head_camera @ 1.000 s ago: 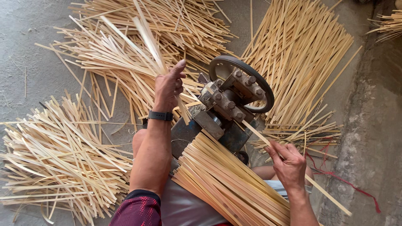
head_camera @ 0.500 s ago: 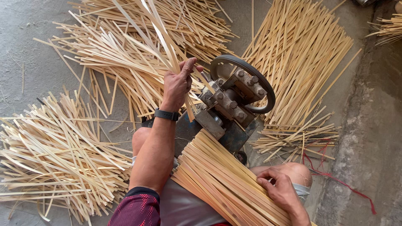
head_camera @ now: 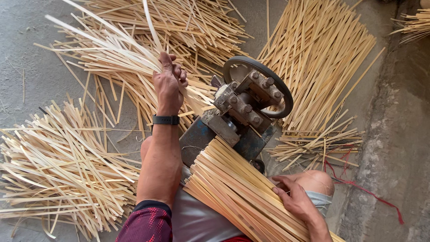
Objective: The person sits on the floor and uses a manual splitting machine to process bamboo strips. They feed each strip into the machine's blade with their left hand and guide the output with their right hand, creating a pile of split bamboo on the floor.
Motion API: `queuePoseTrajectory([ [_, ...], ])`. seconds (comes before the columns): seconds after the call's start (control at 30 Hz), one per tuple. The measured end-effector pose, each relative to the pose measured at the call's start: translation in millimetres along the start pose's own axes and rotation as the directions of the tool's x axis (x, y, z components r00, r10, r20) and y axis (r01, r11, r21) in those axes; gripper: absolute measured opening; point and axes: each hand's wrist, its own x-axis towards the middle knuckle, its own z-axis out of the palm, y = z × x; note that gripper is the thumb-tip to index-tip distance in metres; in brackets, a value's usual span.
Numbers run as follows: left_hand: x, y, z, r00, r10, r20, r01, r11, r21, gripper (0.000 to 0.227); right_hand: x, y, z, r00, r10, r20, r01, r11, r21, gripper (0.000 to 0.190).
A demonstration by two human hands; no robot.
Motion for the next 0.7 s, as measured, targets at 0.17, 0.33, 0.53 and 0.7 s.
queuePoseTrajectory([
  [0.17, -6, 6, 5, 0.999, -0.014, 0.031, 0.009, 0.987, 0.16, 0.045, -14, -2, -11, 0.989, -0.06, -0.137, 0.062, 0.998, 0.008, 0.025],
  [0.33, -8, 1, 7, 0.995, -0.049, 0.089, 0.035, 0.988, 0.148, 0.05, -23, 11, -36, 0.939, -0.166, -0.302, 0.223, 0.961, 0.164, 0.022],
  [0.53, -10, -2, 5, 0.995, -0.096, -0.003, 0.094, 0.962, 0.255, 0.049, -30, 30, -68, 0.791, -0.268, -0.549, 0.349, 0.936, 0.046, 0.02],
  [0.7, -11, -4, 8, 0.989, -0.147, 0.022, 0.135, 0.953, 0.269, 0.051, -26, 11, -65, 0.783, -0.223, -0.581, 0.167, 0.975, -0.15, 0.021],
])
